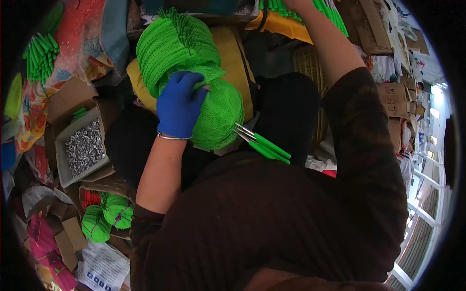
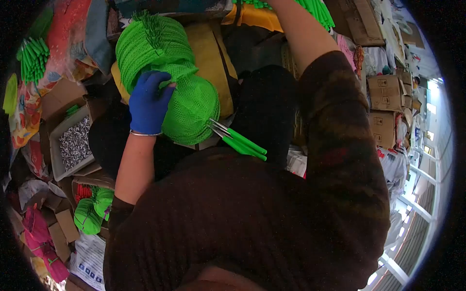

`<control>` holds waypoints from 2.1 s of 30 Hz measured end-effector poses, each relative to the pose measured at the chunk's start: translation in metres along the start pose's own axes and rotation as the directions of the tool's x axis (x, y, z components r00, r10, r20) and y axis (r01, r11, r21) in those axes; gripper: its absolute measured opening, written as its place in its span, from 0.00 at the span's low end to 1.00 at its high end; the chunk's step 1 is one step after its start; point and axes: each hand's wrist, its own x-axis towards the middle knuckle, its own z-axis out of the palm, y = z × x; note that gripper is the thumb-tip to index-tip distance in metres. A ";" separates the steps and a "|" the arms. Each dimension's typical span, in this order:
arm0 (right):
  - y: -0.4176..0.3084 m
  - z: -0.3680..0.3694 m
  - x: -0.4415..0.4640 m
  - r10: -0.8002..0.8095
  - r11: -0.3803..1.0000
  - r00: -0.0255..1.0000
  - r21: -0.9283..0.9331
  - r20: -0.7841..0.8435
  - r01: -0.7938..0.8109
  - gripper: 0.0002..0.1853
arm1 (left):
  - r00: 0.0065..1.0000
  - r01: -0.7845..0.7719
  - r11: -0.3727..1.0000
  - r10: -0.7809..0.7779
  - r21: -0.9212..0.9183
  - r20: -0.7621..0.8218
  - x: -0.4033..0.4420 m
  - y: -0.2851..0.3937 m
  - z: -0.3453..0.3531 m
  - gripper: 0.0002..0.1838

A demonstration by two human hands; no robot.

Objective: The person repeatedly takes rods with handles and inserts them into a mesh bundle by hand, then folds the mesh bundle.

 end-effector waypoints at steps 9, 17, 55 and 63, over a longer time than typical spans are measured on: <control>-0.119 0.044 -0.173 0.099 0.796 0.989 0.587 0.112 -0.146 0.10 | 0.775 0.371 0.830 -0.029 -0.417 0.631 -0.005 -0.016 0.000 0.13; -0.152 0.094 -0.295 0.099 0.810 0.896 0.489 0.432 -0.325 0.11 | 0.788 0.514 0.650 -0.100 -0.560 0.608 -0.008 -0.011 -0.002 0.14; -0.188 0.055 -0.243 -0.189 0.873 0.717 -0.219 0.671 0.436 0.30 | 0.962 -0.168 0.969 0.201 0.180 -0.184 0.000 0.000 -0.013 0.26; -0.055 -0.007 -0.061 -0.056 0.717 0.986 -0.694 -0.158 -0.071 0.24 | 0.983 -0.074 0.919 0.134 0.388 -0.128 0.000 0.004 -0.012 0.22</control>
